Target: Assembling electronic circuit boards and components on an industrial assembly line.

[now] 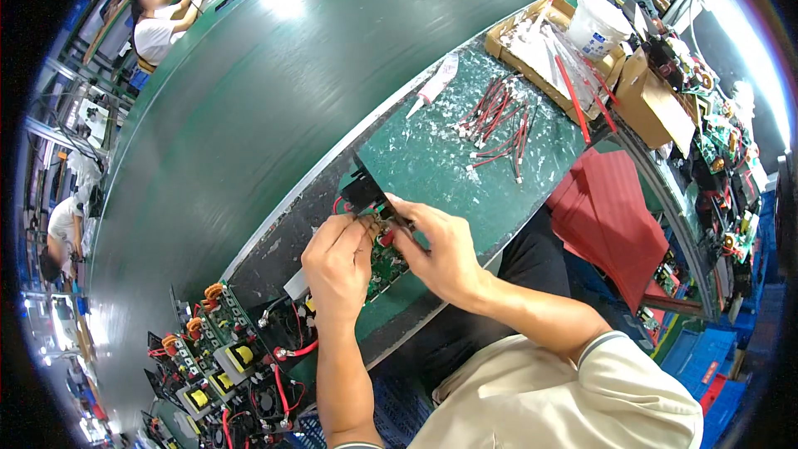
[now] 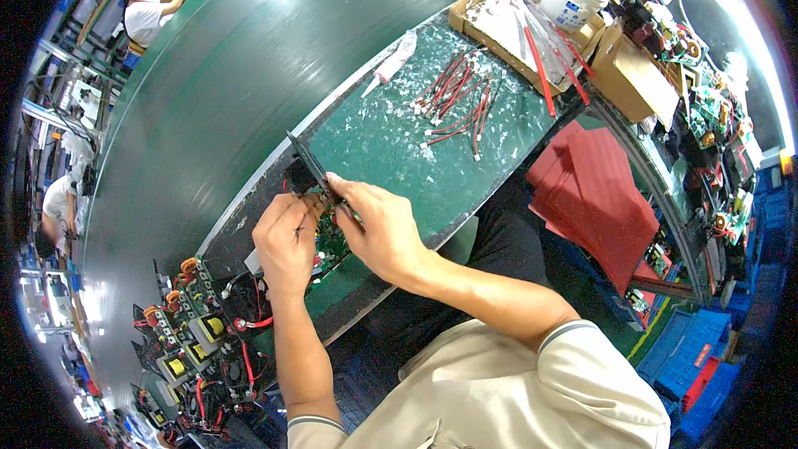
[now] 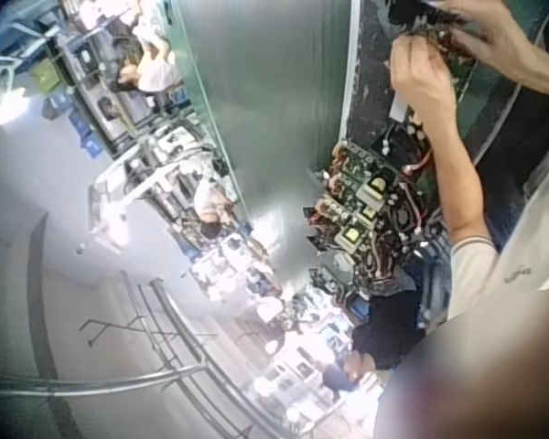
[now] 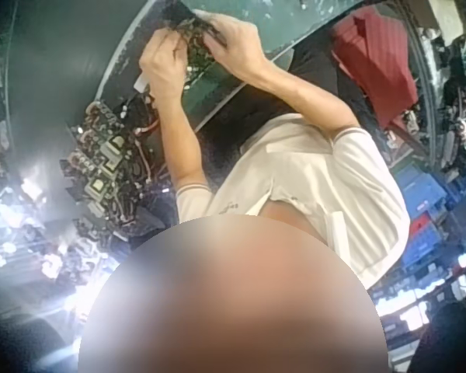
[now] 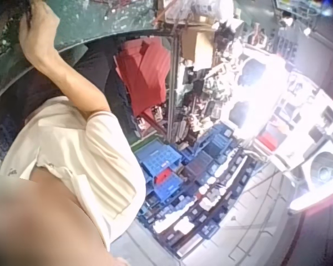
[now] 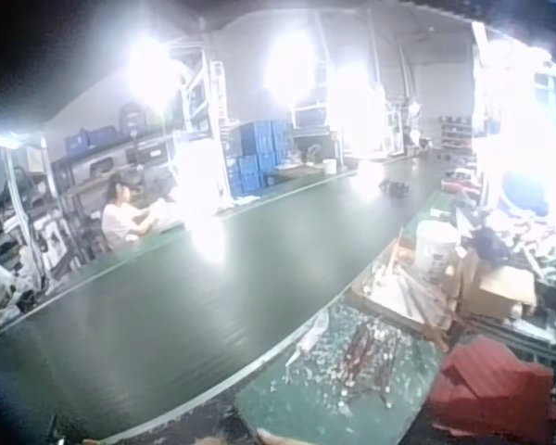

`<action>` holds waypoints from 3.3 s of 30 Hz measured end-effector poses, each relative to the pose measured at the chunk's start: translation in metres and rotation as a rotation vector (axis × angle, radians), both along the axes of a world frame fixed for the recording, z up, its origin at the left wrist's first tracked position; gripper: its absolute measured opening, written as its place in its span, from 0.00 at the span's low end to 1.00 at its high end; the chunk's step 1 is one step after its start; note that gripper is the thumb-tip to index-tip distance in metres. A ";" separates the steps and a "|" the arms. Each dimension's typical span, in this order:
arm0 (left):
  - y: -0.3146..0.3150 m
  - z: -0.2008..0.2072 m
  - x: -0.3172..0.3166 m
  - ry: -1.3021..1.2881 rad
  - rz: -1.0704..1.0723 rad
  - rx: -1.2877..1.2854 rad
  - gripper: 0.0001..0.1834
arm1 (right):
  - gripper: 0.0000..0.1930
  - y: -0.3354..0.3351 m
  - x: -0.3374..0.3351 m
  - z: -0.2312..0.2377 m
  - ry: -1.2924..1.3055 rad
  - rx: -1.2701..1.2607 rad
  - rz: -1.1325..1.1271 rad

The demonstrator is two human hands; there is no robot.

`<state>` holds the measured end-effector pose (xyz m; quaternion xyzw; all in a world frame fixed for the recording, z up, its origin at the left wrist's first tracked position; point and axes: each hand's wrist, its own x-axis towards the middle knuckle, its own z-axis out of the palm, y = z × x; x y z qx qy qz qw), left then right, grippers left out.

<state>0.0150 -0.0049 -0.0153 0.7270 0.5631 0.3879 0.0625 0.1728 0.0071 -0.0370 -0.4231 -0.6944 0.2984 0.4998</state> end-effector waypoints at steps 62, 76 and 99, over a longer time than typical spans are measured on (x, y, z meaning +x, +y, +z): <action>0.019 0.005 0.018 0.050 0.183 -0.179 0.08 | 0.16 0.038 0.007 -0.024 0.335 -0.266 0.122; 0.021 0.004 0.024 -0.016 0.206 -0.162 0.09 | 0.16 0.040 0.007 -0.026 0.302 -0.275 0.108; -0.077 0.007 -0.003 0.493 0.287 -0.340 0.48 | 0.38 0.023 0.051 0.003 -0.391 0.066 0.523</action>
